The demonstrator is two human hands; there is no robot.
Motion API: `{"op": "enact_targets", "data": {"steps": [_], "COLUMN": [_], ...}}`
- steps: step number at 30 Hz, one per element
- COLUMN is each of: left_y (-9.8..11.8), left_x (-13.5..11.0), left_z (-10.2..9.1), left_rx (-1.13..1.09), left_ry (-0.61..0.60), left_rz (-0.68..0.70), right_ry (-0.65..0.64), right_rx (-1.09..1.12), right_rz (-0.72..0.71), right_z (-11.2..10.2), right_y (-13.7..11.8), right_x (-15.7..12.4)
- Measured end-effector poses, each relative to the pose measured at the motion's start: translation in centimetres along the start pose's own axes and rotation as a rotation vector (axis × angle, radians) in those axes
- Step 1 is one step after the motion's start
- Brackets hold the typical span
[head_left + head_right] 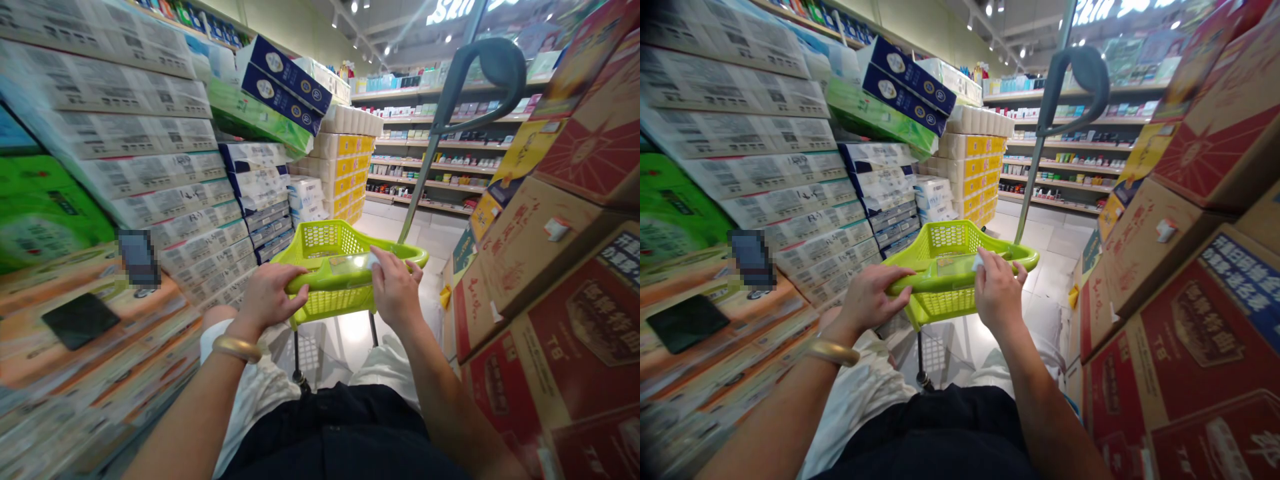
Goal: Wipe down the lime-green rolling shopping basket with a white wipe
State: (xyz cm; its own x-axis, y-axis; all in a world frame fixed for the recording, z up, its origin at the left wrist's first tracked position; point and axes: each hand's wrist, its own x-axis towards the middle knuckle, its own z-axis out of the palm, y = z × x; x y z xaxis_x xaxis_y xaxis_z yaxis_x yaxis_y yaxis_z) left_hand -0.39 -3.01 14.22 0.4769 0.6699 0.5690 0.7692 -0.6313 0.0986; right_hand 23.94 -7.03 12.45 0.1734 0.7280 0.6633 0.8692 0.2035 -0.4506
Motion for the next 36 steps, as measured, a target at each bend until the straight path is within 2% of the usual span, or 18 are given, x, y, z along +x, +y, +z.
{"op": "enact_targets", "data": {"steps": [3,7,10,13,16,19,22,26,28,33,36], "left_y": [-0.6,-1.1,-0.6,1.1,3.9,6.5,7.8,7.5,7.2,6.8,6.4], "left_x": [0.0,0.0,0.0,0.2,1.1,2.3,3.0,2.8,2.6,2.4,2.3], "left_z": [-0.1,-0.5,-1.1,-1.5,-1.1,0.1,1.6,2.7,2.9,2.9,2.7], "left_rx": [-0.008,0.027,0.159,0.235,0.123,0.02,0.036,0.089,0.095,0.102,0.104], "left_ry": [-0.009,-0.01,0.078,0.161,0.094,0.01,-0.043,-0.058,-0.039,-0.008,-0.011], "left_rz": [-0.008,-0.013,-0.045,-0.096,-0.003,0.081,0.094,0.103,0.119,0.121,0.131], "right_ry": [0.057,0.067,0.038,0.024,0.022,0.011,0.015,0.082,0.102,0.092,0.074], "right_rx": [-0.008,-0.021,-0.027,-0.027,-0.035,-0.026,-0.013,-0.056,-0.067,0.003,0.01], "right_rz": [0.051,0.017,-0.014,-0.023,-0.024,-0.041,-0.033,0.079,0.101,-0.045,-0.07], "right_z": [0.0,0.3,0.4,0.4,0.6,0.6,0.4,-0.1,0.1,1.5,1.5], "right_y": [0.9,-0.3,-1.3,-1.7,-2.1,-2.1,-1.0,1.1,1.2,-1.3,-1.4], "right_x": [-0.1,-0.7,-0.9,-0.9,-1.0,-1.2,-1.0,-0.3,-0.1,-0.7,-0.8]}}
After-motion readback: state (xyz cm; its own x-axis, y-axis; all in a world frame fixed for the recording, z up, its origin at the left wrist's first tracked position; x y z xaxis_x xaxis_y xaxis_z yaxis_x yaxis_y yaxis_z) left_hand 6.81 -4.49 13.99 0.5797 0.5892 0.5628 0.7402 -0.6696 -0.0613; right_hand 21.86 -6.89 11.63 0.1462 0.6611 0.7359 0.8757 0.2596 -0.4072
